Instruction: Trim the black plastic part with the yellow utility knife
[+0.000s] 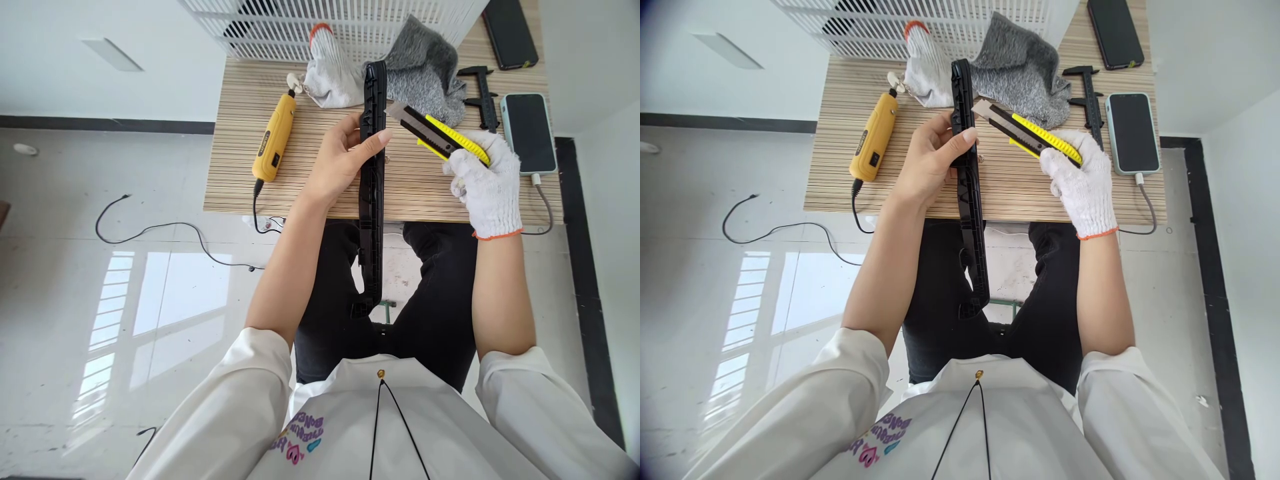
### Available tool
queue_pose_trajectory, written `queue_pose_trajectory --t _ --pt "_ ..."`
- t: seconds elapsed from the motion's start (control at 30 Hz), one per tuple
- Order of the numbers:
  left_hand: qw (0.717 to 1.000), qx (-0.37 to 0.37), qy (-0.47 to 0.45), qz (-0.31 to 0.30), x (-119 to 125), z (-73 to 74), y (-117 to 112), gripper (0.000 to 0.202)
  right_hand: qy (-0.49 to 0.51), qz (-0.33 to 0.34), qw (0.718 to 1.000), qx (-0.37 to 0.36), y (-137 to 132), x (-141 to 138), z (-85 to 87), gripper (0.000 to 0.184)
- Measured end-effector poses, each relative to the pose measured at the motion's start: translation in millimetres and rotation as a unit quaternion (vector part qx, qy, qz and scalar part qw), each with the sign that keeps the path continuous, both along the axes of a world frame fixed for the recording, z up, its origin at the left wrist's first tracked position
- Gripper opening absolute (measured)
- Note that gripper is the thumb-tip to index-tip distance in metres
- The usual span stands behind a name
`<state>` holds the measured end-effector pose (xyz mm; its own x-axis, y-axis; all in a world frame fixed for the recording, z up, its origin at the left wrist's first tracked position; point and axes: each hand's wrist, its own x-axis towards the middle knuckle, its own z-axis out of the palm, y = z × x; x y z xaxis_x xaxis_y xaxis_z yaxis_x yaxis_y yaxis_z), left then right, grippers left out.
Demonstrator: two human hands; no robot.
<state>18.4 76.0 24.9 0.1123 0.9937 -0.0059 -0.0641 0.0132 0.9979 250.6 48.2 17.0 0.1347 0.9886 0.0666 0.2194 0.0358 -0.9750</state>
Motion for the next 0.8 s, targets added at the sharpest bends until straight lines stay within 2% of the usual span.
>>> queue_pose_trajectory --t 0.1,0.23,0.4,0.47,0.6,0.73,0.8 --pt "1.0 0.002 0.002 -0.004 -0.6 -1.9 1.0 0.016 0.0 0.006 1.0 -0.009 -0.2 -1.4 2.1 0.021" --pt "1.0 -0.002 0.006 -0.006 -2.1 -4.1 1.3 0.016 0.001 -0.019 1.0 -0.001 0.0 -2.0 2.5 0.018" --pt "1.0 0.014 0.007 -0.014 -2.3 -5.4 2.2 0.016 -0.002 -0.006 1.0 -0.006 1.4 -0.7 -1.3 0.02" --pt "1.0 0.007 0.012 -0.011 -1.5 -4.2 1.9 0.017 0.005 -0.014 1.0 0.004 1.6 -0.1 -2.2 0.019" --pt "1.0 -0.012 0.006 -0.004 0.5 0.2 -0.7 0.012 -0.001 0.016 1.0 -0.022 1.7 -0.2 -2.5 0.022" --pt "0.999 -0.033 -0.009 -0.009 0.7 3.1 -3.2 0.005 0.007 -0.027 1.0 -0.007 2.1 -1.4 -1.8 0.014" --pt "0.999 -0.041 -0.009 -0.009 0.4 3.6 -3.7 0.005 0.01 -0.017 1.0 -0.001 1.6 -0.9 -2.0 0.012"
